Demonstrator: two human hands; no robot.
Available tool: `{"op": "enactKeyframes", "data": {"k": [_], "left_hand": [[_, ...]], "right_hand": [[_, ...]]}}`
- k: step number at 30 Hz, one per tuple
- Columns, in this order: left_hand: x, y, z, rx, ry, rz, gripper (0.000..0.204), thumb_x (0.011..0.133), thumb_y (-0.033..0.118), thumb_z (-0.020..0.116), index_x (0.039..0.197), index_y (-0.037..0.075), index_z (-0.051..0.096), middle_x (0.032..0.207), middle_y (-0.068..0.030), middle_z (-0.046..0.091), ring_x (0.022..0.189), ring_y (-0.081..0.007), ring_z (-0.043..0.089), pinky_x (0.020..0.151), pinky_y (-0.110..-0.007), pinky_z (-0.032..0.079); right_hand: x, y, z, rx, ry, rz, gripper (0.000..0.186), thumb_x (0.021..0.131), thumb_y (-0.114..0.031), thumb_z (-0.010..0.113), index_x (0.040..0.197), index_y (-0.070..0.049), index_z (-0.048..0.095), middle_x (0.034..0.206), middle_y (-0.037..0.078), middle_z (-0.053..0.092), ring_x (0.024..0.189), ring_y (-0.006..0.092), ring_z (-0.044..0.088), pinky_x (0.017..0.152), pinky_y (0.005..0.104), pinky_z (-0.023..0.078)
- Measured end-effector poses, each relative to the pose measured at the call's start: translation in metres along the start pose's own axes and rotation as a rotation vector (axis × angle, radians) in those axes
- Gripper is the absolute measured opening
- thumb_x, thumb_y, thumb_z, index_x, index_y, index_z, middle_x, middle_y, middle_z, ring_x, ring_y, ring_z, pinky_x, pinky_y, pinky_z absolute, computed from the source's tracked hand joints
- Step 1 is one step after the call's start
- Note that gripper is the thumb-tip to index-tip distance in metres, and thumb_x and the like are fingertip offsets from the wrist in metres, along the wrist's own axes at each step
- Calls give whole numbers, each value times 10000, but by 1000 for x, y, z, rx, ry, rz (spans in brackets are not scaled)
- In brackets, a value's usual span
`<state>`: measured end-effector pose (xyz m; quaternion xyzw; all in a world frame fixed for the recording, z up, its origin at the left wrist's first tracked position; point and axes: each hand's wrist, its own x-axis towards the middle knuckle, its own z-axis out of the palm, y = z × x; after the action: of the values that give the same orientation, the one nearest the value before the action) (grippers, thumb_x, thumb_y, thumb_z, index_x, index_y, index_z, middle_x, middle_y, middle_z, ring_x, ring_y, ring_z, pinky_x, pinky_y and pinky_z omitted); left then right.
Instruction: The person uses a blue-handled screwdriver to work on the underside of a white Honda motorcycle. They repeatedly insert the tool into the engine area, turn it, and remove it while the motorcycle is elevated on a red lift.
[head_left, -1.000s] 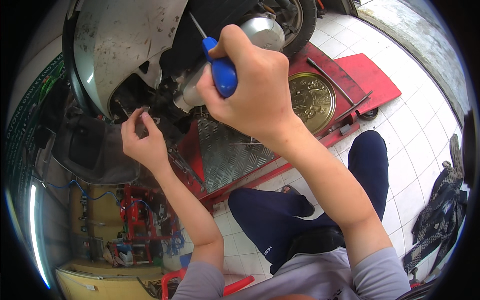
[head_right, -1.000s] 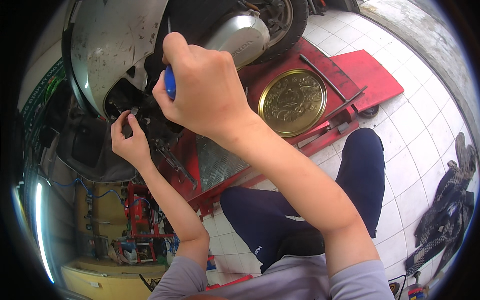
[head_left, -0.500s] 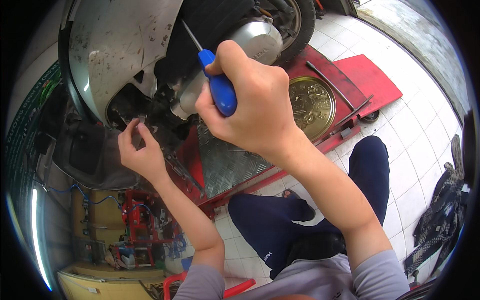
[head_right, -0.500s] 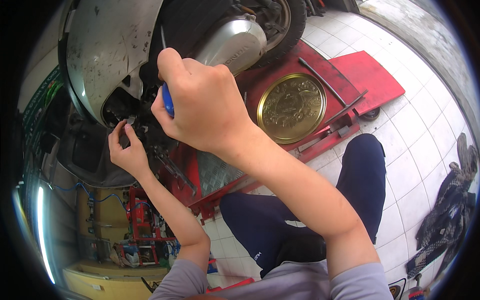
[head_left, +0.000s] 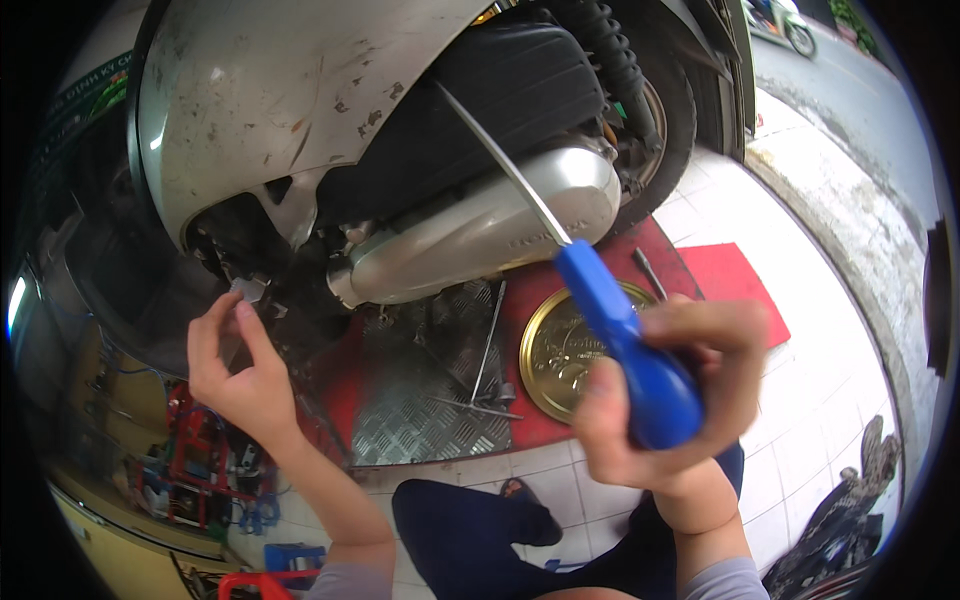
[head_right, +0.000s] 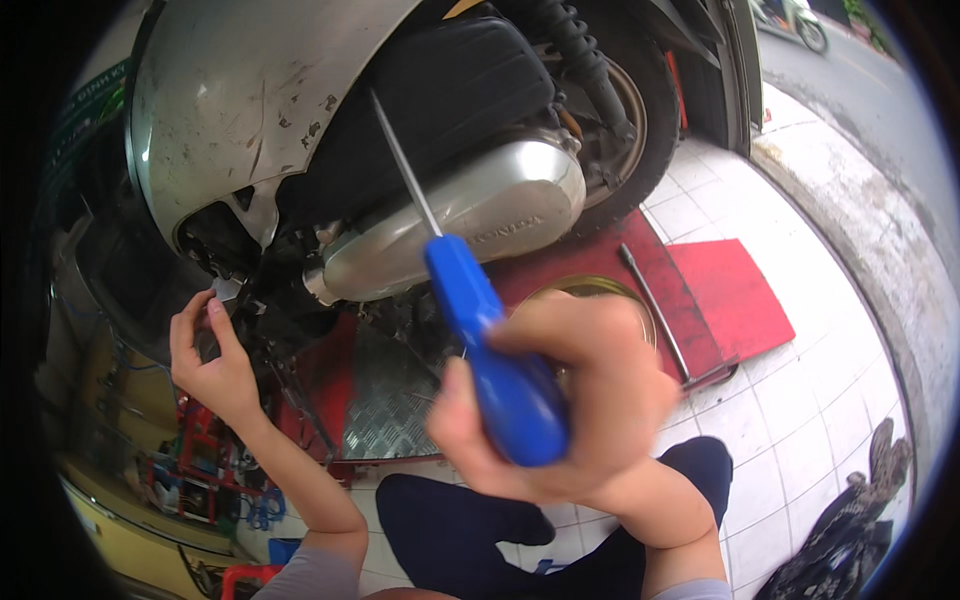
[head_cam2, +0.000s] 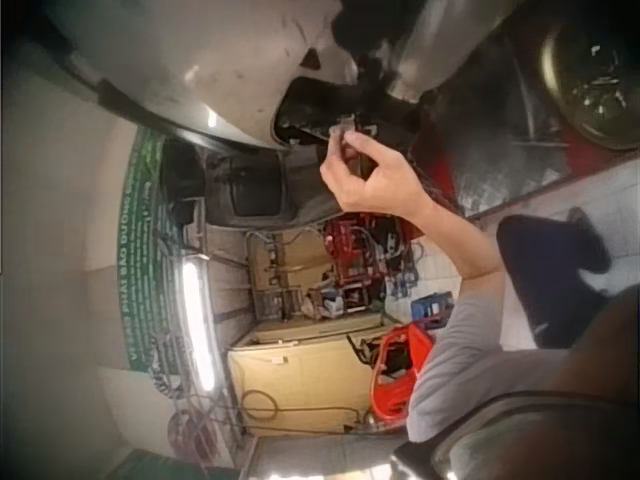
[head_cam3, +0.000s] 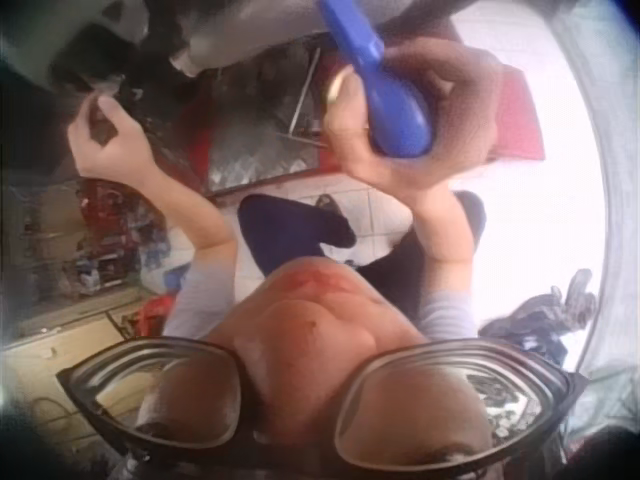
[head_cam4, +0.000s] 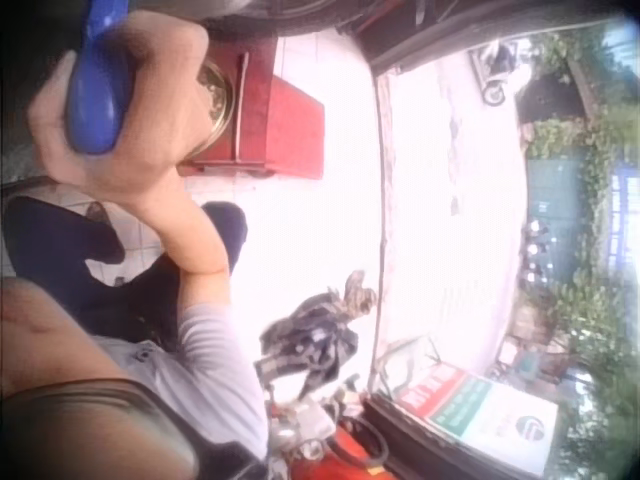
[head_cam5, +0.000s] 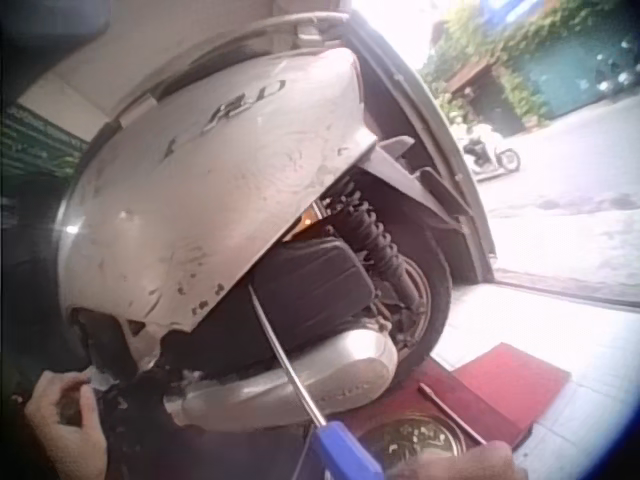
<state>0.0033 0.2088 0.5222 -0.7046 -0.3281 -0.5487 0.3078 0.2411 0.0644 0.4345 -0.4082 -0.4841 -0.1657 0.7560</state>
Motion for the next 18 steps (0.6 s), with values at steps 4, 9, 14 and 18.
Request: {"op": "enactKeyframes", "data": {"k": [4, 9, 14, 18], "left_hand": [[-5, -4, 6, 5, 60, -31, 79, 872, 19, 628, 930, -11, 672, 726, -31, 552, 654, -114, 515, 643, -254, 411], [-7, -4, 13, -59, 79, -56, 98, 892, 15, 609, 963, -33, 657, 822, -42, 614, 718, -116, 535, 693, -245, 428], [-9, -10, 9, -67, 76, -50, 116, 911, 34, 597, 976, -46, 650, 887, -49, 638, 753, -121, 543, 710, -240, 431], [-10, -13, 12, -89, 91, -59, 127, 916, 45, 596, 980, -48, 654, 890, -49, 642, 749, -113, 535, 707, -234, 427]], "right_hand": [[7, 7, -23, 0, 49, 82, 305, 824, -133, 589, 1019, -14, 388, 822, 71, 451, 620, 109, 439, 599, 223, 371], [9, 12, -38, -15, 10, -5, 295, 889, -148, 558, 1114, -14, 422, 787, 88, 488, 631, 111, 463, 616, 216, 376], [-4, 8, -26, -63, 83, -136, 319, 905, -154, 590, 1158, -5, 467, 889, 131, 567, 838, 149, 651, 794, 213, 536], [-3, 9, -30, -87, 22, -184, 318, 920, -146, 577, 1182, -5, 466, 918, 127, 565, 855, 146, 650, 805, 213, 539]]}}
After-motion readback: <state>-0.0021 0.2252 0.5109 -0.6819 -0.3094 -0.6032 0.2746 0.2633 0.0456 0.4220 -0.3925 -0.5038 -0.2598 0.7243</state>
